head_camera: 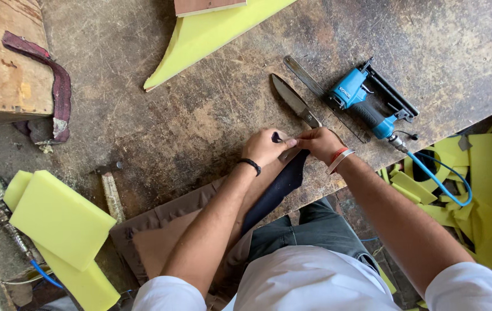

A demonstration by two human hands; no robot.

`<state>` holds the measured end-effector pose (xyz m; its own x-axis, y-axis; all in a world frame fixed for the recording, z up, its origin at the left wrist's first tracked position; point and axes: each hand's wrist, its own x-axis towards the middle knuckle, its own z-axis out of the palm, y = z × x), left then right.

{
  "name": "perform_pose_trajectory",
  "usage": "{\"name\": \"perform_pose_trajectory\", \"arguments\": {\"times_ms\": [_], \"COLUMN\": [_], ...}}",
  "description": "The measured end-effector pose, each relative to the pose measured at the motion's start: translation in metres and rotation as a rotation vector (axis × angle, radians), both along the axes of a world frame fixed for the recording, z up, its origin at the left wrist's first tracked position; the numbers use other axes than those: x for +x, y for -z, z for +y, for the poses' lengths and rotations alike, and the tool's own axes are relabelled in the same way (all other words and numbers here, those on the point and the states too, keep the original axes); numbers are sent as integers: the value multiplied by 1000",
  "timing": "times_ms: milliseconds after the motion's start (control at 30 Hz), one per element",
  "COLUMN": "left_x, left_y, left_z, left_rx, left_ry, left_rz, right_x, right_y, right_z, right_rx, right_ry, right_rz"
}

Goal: The person staples brown fabric onto a tufted cushion using a pneumatic staple gun, then trims excess fabric with scissors. They smooth and adjust the fabric to maintain tufting, repeating the staple-and-trim cycle around the cushion edges.

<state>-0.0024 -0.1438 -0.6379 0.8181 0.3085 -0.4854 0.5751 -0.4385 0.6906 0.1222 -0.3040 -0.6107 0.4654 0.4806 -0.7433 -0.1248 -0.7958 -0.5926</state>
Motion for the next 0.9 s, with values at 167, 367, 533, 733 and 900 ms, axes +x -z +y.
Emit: {"name": "perform_pose_trajectory", "arguments": {"times_ms": [167, 367, 533, 733, 900], "left_x": [-8, -22, -28, -30, -38], "left_y": [-5, 9, 24, 34, 27], "left_z": [-35, -45, -52, -60, -68], "left_rx": [164, 298, 326, 365, 502], "left_ry": [-291, -200, -64, 103, 276], "left_rz": [-215, -637, -727, -777, -613], "right_x": [-2, -24, -20, 37, 82], "right_y": [3, -6, -32, -28, -23], "right_z": [-2, -14, -53, -93, -67], "right_rx": [8, 82, 71, -205, -370], "right_ry": [-73, 131, 46, -152, -268], "right_rz": [-72, -106, -719, -1012, -756]}}
